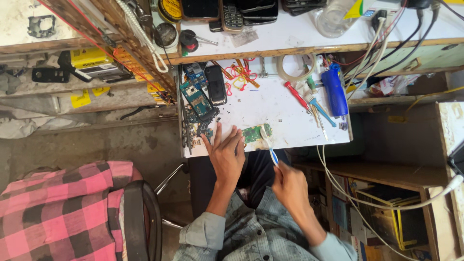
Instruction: The person holds a green circuit board on a small work table and scrubs its surface with a toothbrush, repositioning the board and brushing different areas throughout the clip. Other phone boards, tools, and a bottle sit on the cluttered bench around them.
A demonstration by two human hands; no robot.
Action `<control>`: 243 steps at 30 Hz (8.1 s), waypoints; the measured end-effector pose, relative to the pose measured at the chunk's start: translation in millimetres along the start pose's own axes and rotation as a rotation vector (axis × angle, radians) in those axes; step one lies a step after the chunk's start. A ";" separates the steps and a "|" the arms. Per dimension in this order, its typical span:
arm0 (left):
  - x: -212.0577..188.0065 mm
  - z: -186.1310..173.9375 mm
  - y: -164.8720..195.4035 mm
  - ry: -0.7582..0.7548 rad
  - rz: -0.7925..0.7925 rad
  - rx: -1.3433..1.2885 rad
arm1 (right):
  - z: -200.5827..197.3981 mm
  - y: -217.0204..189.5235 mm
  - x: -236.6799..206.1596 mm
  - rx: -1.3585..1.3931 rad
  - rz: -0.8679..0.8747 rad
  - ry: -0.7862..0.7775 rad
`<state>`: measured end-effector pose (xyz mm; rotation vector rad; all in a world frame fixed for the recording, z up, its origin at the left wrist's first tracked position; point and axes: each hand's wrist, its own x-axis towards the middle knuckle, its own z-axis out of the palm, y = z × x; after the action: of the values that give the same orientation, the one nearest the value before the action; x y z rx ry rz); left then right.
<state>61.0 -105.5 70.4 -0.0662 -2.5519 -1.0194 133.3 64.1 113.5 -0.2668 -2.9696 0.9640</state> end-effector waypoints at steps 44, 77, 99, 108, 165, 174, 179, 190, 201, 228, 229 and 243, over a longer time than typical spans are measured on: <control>-3.9 7.3 0.1 -0.019 -0.019 0.052 | -13.4 -0.3 -2.6 -0.097 -0.005 -0.037; -7.1 7.6 2.8 -0.002 -0.005 0.084 | -15.9 -6.8 23.6 -0.103 -0.034 -0.035; -8.4 13.2 -1.0 0.021 0.004 0.081 | -28.1 0.0 -10.3 -0.143 0.011 -0.063; -7.4 10.8 -1.4 0.016 0.004 0.075 | -8.7 -8.3 29.5 -0.121 -0.054 -0.028; -5.9 6.6 -1.4 0.002 -0.001 0.069 | 4.4 8.0 3.8 -0.100 -0.083 -0.106; -6.3 6.0 -1.2 -0.004 -0.012 0.064 | 8.3 -2.3 27.6 -0.038 -0.064 0.017; -6.5 5.1 -1.3 -0.006 -0.009 0.063 | -5.0 -3.1 24.0 -0.056 -0.024 -0.022; -7.0 6.8 -0.5 0.003 -0.022 0.086 | -2.1 2.3 27.5 -0.067 -0.015 -0.020; -9.0 9.1 -4.7 0.002 0.003 0.110 | -16.2 8.2 -2.7 -0.049 0.051 -0.060; -11.0 10.9 -3.7 0.057 -0.037 0.019 | 3.2 -4.8 27.6 -0.025 -0.053 -0.038; -11.3 11.0 -3.7 0.056 -0.032 0.021 | 3.7 -4.8 21.9 -0.018 -0.066 -0.054; -10.9 11.0 -4.9 0.045 -0.030 0.024 | 28.7 -12.6 17.6 -0.009 -0.115 -0.096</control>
<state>66.5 -100.7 55.9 0.0009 -2.5314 -0.9896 112.2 40.2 96.8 -0.0501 -3.0353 0.9779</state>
